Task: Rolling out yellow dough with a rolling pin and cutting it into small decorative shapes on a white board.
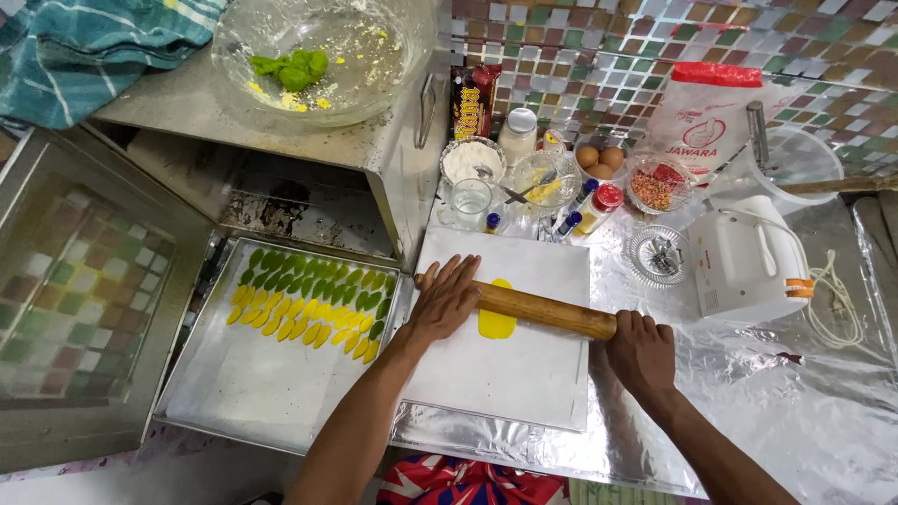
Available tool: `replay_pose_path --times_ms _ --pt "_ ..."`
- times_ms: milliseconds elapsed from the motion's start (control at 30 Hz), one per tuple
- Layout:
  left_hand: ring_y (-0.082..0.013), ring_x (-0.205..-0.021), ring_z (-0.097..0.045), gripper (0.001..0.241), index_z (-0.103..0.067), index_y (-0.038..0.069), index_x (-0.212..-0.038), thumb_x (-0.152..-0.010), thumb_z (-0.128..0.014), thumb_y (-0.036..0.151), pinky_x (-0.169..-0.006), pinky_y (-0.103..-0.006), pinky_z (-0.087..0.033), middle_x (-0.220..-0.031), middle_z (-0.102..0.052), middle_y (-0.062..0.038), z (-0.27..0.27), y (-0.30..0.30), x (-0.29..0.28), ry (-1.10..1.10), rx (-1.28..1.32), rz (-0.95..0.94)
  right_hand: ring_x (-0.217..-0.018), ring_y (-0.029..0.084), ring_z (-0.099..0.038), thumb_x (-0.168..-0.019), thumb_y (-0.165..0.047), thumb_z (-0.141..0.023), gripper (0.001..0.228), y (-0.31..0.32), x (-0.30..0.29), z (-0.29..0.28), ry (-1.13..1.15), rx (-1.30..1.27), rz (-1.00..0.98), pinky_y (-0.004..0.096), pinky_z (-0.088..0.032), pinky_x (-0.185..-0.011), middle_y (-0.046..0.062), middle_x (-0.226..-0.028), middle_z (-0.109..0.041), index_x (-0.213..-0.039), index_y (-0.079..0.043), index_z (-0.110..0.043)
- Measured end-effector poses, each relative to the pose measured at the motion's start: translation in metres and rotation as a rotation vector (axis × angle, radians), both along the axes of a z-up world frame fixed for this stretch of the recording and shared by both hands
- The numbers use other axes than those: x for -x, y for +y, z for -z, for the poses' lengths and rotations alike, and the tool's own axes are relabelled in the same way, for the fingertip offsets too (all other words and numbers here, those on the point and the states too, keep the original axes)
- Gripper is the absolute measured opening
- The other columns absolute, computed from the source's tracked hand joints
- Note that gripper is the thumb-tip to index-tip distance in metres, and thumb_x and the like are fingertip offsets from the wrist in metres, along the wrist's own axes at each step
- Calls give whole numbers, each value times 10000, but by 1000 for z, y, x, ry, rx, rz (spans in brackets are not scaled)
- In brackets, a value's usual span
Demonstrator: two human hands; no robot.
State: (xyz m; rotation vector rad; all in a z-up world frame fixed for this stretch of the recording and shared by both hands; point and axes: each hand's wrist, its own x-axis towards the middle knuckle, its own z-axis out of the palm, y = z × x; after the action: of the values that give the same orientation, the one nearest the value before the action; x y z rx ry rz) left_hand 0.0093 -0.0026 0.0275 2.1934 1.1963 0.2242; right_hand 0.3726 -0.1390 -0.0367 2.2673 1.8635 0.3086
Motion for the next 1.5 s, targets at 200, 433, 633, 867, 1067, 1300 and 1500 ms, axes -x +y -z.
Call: replay_pose_path --times_ms 200,433,633,867,1067,1300,1500 --pt "-242 -1590 -177 618 -180 216 -1663 -1077 -226 405 -1273 -474 -7 -1706 -270 -60 5 9 -9 96 -32 -46 -1057 150 -666 -943 -444 -530 226 3 4 -9 -36 13 4 345 -479 -959 -66 -979 -622 -1045 -244 -506" --pt "-265 -1585 -197 633 -204 196 -1657 -1079 -227 450 -1278 -481 -28 -1699 -283 -80 13 19 -17 81 -49 -80 -1029 153 -702 -923 -469 -554 258 12 0 -14 -17 56 18 353 -501 -929 -70 -978 -673 -1048 -246 -523" --pt "-272 -1582 -202 660 -278 135 -1630 -1103 -198 525 -1277 -467 -35 -1679 -322 -101 10 25 -21 39 -43 -109 -890 188 -775 -882 -361 -601 209 25 6 -45 37 113 -4 361 -569 -799 -38 -869 -742 -1057 -246 -604" --pt "-266 -1579 -214 668 -303 126 -1619 -1113 -185 545 -1279 -464 -55 -1663 -354 -99 15 37 -23 17 -77 -88 -869 281 -799 -812 -381 -686 296 55 -3 -59 158 297 99 402 -607 -756 60 -859 -792 -1061 -234 -752" --pt "-248 -1579 -223 675 -315 121 -1615 -1116 -158 547 -1278 -460 -58 -1653 -376 -96 16 42 -25 28 -98 -65 -1015 329 -789 -827 -385 -679 435 70 14 -103 244 483 155 483 -604 -875 131 -993 -813 -1177 -136 -753" --pt "-254 -1560 -274 615 -362 128 -1592 -1130 -211 504 -1272 -466 -95 -1613 -437 -103 36 47 -24 7 -208 -54 -1162 369 -737 -834 -456 -697 572 96 3 -104 311 607 135 522 -571 -975 177 -1156 -793 -1276 -94 -711" --pt "-250 -1550 -297 592 -412 136 -1560 -1130 -240 504 -1270 -472 -118 -1585 -475 -95 46 46 -24 -20 -260 -67 -1175 350 -735 -837 -457 -670 544 98 1 -100 267 573 124 514 -575 -991 154 -1172 -794 -1261 -120 -719"
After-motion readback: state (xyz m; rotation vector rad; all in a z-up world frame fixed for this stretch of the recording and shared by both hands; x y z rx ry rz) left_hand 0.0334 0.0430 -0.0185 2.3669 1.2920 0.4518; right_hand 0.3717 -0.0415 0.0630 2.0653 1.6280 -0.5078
